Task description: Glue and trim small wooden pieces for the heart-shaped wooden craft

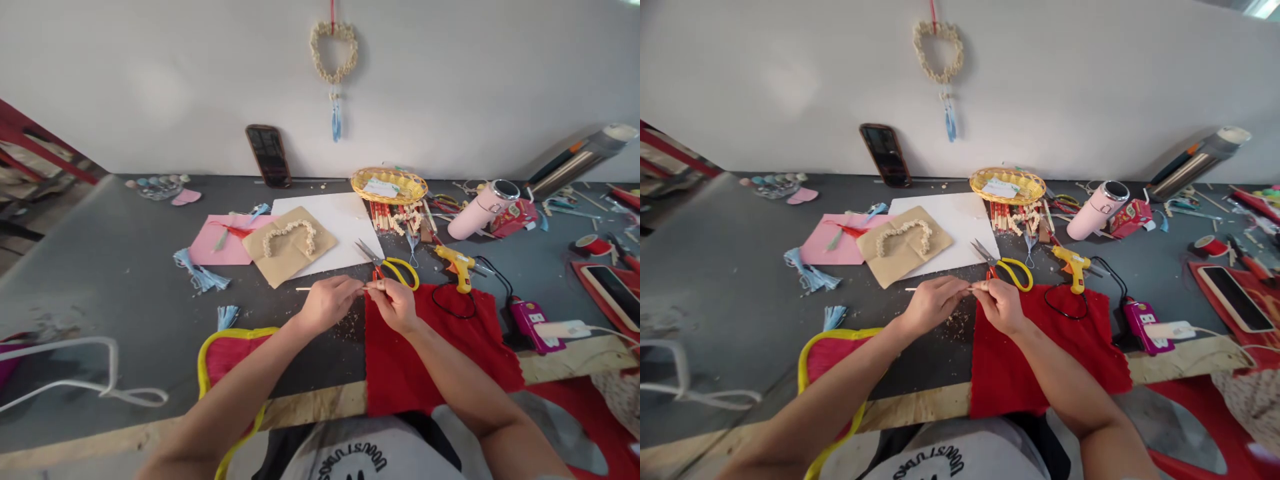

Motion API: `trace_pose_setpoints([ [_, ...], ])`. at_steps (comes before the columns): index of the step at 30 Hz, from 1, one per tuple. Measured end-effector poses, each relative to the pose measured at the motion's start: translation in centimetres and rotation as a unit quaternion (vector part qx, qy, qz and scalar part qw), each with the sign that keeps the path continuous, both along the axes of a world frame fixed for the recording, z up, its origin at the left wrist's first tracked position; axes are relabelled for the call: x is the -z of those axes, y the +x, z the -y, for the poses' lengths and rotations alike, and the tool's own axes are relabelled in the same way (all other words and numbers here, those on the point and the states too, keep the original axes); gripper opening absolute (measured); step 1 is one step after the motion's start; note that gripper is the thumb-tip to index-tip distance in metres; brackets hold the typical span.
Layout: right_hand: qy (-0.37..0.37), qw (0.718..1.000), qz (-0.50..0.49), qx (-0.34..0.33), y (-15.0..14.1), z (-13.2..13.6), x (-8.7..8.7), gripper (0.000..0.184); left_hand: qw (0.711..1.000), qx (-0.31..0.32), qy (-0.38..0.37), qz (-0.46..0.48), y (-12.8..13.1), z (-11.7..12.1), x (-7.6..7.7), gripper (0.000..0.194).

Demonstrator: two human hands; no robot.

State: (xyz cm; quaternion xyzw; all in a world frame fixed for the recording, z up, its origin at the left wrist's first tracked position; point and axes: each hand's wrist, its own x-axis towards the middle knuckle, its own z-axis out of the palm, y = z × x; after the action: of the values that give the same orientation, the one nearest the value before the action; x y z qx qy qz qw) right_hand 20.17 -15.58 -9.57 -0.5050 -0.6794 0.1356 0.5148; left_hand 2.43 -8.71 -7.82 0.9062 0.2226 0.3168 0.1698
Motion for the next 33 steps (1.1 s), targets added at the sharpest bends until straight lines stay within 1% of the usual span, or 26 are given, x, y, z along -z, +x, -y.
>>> trace_pose_setpoints([
  [3,-0.024,0.999,-0.025,-0.002,0.1,0.1,-0.2,0.018,0.998,-0.004,0.033,0.053,-0.1,-0.1,0.7,0.015],
  [6,-0.009,1.0,-0.028,0.01,0.0,0.1,-0.3,0.022,0.996,-0.028,0.052,0.072,-0.4,-0.3,1.0,0.013],
  [8,0.0,1.0,-0.008,-0.005,-0.1,0.1,-0.3,0.023,0.995,-0.037,0.053,0.071,-0.6,-0.4,0.9,0.013],
  [11,-0.001,1.0,0.002,-0.022,-0.5,0.2,-0.3,0.017,0.995,-0.032,0.067,0.066,-0.6,-0.5,0.7,0.013],
  [18,-0.012,1.0,0.007,-0.022,-0.8,0.2,-0.4,0.01,0.993,-0.039,0.085,0.073,-0.5,-0.3,0.5,0.009],
  [22,-0.048,0.999,-0.015,-0.021,-0.7,0.3,-0.3,0.01,0.99,-0.036,0.091,0.1,-0.4,-0.2,0.9,0.007],
  [26,-0.119,0.988,-0.1,-0.019,-0.8,0.5,0.4,0.016,0.988,-0.051,0.09,0.114,-0.5,-0.3,1.2,0.003],
  [29,-0.146,0.978,-0.146,-0.032,-0.8,0.5,0.8,0.02,0.987,-0.066,0.094,0.109,-0.6,-0.5,1.2,0.002],
  [31,-0.147,0.977,-0.149,-0.027,-0.7,0.5,0.7,0.02,0.987,-0.072,0.096,0.108,-0.7,-0.6,1.2,0.002],
  [33,-0.147,0.981,-0.128,-0.014,-0.6,0.5,0.4,0.019,0.986,-0.071,0.099,0.112,-0.7,-0.7,1.0,0.004],
])
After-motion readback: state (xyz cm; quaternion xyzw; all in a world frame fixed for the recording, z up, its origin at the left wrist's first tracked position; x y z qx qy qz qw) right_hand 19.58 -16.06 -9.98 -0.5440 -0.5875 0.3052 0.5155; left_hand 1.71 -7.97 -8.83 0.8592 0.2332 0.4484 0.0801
